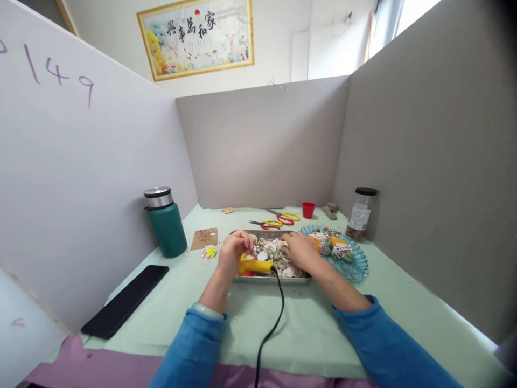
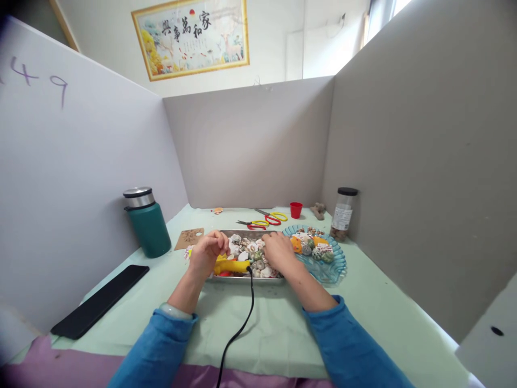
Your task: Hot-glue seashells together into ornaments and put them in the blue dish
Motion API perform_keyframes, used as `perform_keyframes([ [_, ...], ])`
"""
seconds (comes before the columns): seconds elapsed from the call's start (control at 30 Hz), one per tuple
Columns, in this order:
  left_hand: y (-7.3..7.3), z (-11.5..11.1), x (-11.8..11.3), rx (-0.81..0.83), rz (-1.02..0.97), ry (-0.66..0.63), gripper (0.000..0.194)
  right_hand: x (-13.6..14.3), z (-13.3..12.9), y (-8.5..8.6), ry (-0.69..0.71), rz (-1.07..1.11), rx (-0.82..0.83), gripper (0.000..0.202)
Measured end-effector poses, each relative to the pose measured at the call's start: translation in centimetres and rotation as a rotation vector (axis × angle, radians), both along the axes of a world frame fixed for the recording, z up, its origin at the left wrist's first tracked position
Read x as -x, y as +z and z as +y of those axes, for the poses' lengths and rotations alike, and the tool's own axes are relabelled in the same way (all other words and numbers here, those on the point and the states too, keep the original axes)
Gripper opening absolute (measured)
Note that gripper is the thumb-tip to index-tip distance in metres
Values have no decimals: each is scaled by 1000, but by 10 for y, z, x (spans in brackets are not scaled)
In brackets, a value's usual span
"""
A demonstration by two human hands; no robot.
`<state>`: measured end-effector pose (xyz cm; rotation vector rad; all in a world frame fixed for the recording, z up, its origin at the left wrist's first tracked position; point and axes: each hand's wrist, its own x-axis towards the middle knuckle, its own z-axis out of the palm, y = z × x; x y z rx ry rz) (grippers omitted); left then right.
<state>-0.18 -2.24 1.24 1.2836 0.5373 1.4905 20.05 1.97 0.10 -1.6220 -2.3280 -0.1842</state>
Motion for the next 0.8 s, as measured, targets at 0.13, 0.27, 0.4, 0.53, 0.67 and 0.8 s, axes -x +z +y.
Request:
perform_keyframes([
  [0.13,-1,1,1,14,8,0,13,2,1,-5,3,-72,43,23],
  [0.27,-4,3,-1,15,53,61,13,2,3,-8,7,-66,30,16],
  [0.4,-6,5,-5,-8,178,204,14,1,3,-6,4,-9,-14,17],
  [0.53,-4,4,-7,-10,331,268,24,4,1,5,204,599,1,24],
  [0.67,-4,3,-7,-1,343,305,24,13,-9,13,517,1213,256,31],
  [0.8,-7,4,-7,-40,327,230,41,25,-19,10,608,1366,345,32],
])
